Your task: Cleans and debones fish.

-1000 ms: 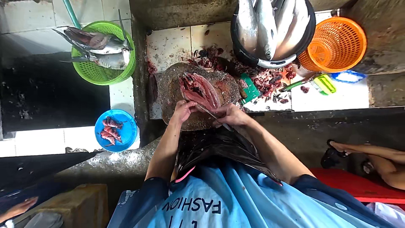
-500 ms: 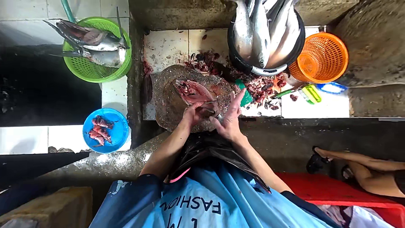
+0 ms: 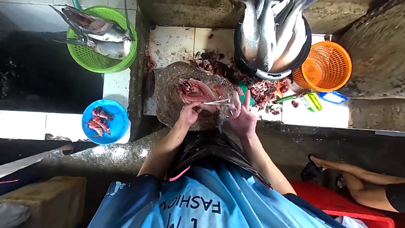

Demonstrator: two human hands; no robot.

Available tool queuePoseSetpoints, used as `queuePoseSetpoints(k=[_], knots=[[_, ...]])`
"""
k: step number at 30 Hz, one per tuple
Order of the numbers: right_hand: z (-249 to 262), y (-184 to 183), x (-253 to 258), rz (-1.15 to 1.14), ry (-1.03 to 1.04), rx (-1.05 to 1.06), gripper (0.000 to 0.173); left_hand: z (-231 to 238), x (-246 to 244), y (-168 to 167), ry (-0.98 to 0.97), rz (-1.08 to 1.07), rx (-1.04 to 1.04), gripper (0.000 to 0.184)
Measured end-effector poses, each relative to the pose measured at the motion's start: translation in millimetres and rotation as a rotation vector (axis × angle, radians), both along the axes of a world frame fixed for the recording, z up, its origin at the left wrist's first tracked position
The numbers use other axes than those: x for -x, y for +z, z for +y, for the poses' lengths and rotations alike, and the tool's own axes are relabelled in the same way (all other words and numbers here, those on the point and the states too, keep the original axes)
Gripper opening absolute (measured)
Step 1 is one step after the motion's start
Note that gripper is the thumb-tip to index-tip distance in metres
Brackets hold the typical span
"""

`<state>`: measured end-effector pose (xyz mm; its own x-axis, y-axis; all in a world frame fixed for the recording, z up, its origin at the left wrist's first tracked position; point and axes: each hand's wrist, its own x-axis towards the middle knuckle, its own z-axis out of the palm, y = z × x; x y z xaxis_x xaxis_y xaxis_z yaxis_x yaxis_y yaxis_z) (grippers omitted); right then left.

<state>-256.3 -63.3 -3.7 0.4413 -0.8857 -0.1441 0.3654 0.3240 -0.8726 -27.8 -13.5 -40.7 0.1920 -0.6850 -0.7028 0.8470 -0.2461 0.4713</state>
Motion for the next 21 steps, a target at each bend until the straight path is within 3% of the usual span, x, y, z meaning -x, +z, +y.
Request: queuePoseSetpoints(k=[1, 2, 4, 6, 8, 10, 13, 15, 19, 21], knots=[[-2, 0, -3, 0.100, 0.003, 0.179, 0.093, 0, 1, 0, -0.005, -0.025, -0.008, 0.026], [-5, 2, -5, 0.383, 0.030, 0.420, 0.101, -3, -1, -8, 0.028, -0.033, 0.009, 0.028], [-2, 17, -11, 1.091, 0.248, 0.766, 0.095, -1, -4, -14, 0.023, -0.105, 0.009, 0.033], [-1, 21, -13, 1.357, 0.522, 0.806, 0.094, 0, -9, -10, -0.034, -0.177, -0.026, 0.041], [-3, 15, -6, 1.345, 0.699, 0.759, 0.070, 4, -14, -10, -0.082, -0.234, -0.044, 0.052], [-4, 11, 5, 1.178, 0.789, 0.671, 0.045, 14, -18, -15, -0.120, -0.275, -0.036, 0.062], [1, 12, 21, 0.909, 0.783, 0.513, 0.029, 27, -22, -16, -0.165, -0.340, -0.038, 0.067], [7, 15, 24, 0.851, 0.720, 0.497, 0.028, 30, -29, -11, -0.178, -0.387, -0.054, 0.058], [17, 21, 19, 0.804, 0.597, 0.417, 0.032, 23, -42, -11, -0.032, -0.384, -0.096, 0.019], [19, 22, 9, 0.692, 0.549, 0.346, 0.031, 21, -44, -10, -0.011, -0.380, -0.102, 0.012]])
